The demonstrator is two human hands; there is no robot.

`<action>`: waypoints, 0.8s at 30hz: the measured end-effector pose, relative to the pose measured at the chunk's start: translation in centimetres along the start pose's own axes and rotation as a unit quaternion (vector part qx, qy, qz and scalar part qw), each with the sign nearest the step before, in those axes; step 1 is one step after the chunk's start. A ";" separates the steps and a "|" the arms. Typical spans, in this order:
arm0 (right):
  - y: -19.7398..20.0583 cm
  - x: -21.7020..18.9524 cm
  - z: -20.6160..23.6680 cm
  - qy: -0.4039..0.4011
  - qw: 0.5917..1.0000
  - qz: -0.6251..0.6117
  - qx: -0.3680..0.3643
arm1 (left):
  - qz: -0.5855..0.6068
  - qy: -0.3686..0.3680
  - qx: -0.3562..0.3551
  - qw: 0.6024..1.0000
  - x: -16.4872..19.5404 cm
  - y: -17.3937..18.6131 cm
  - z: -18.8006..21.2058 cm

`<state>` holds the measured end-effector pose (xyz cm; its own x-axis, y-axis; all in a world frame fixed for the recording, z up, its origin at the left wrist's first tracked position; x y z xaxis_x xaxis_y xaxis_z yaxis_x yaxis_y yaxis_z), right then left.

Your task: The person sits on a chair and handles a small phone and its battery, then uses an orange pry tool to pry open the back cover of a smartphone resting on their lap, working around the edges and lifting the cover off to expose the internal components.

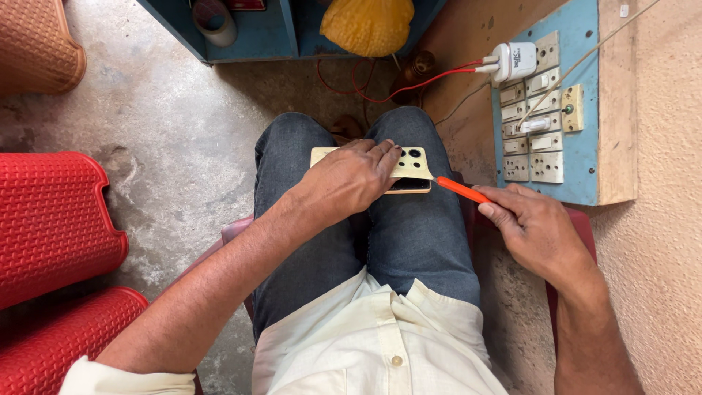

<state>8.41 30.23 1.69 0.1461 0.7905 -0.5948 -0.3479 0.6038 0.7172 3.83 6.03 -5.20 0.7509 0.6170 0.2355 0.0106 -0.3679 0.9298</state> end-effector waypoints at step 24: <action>0.8 -2.6 -2.6 0.155 0.970 0.166 0.090 | 0.182 0.052 -0.049 0.981 -1.8 0.9 -1.3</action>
<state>5.38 28.39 2.91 -0.2419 0.8928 -0.3801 -0.1569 0.3506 0.9233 1.60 5.50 -4.44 0.6212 0.5264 0.5805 -0.3137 -0.5118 0.7998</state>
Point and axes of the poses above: each hand's wrist, its own z-axis away from the middle knuckle, its own y-axis out of the back of the hand, x = y × z, the point moved 5 cm from there along -z, towards the middle knuckle, and after that the axes turned 14 degrees about -z, right-handed, at the moved point
